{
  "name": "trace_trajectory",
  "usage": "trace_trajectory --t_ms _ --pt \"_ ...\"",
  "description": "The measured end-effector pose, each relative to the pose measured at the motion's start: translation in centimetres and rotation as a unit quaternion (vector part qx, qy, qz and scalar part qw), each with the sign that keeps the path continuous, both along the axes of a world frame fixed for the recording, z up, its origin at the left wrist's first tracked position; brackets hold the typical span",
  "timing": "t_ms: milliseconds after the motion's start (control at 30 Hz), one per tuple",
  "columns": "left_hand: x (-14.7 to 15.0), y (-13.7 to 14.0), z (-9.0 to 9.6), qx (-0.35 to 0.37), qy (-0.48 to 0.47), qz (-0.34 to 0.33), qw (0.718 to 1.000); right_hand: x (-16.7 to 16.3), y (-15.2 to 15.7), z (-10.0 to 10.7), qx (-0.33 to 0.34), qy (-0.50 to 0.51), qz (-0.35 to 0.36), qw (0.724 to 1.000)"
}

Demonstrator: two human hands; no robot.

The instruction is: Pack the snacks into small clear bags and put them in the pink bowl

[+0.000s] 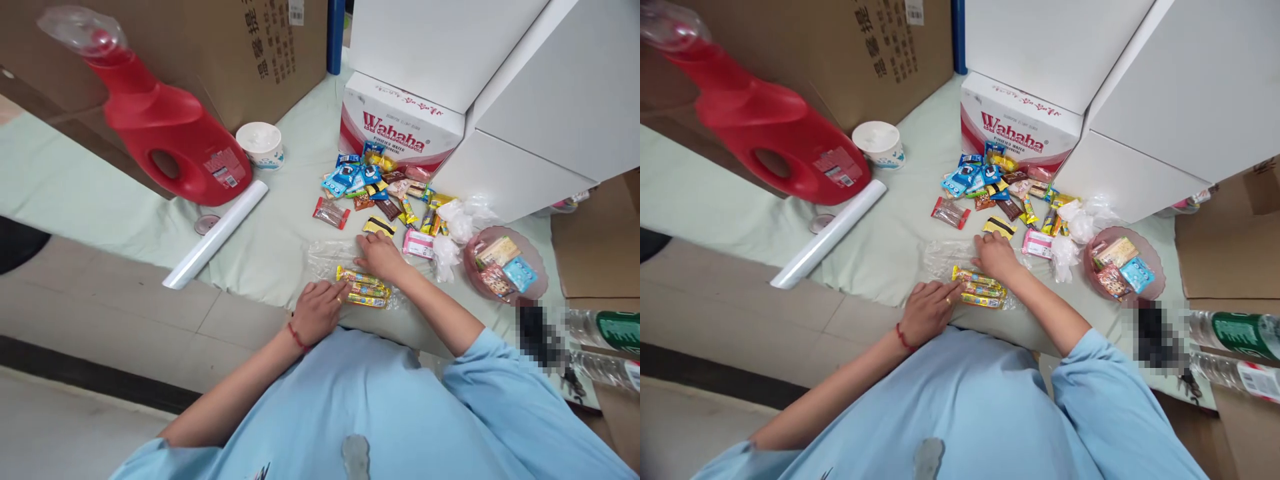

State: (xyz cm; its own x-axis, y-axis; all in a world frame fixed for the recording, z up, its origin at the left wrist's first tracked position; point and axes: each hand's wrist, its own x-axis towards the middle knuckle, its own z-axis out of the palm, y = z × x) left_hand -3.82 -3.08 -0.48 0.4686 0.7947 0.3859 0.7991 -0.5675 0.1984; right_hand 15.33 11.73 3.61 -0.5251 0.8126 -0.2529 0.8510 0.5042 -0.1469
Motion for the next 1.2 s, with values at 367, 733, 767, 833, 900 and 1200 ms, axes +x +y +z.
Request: trace_trajectory --t_ms 367,733,767,833,900,1200 --pt "1.0 1.8 -2.0 -0.077 0.016 0.059 0.995 1.4 -2.1 1.9 -0.001 0.095 0.082 0.992" --pt "1.2 1.8 -3.5 -0.028 -0.2 0.19 0.961 1.1 -10.0 -0.6 0.045 0.062 0.143 0.987" --pt "0.9 2.0 -3.5 -0.032 -0.217 0.222 0.95 1.2 -10.3 -1.0 0.05 0.072 0.169 0.982" --pt "0.1 2.5 -3.6 -0.047 -0.237 0.288 0.927 1.4 -10.9 -1.6 0.059 0.076 0.21 0.973" --pt "-1.0 2.8 -3.8 -0.07 -0.244 0.34 0.906 1.5 -11.2 -1.9 0.064 0.066 0.226 0.97" --pt "-1.3 2.6 -2.0 -0.179 -0.264 0.309 0.896 1.5 -10.0 -1.6 0.044 0.061 0.21 0.975"
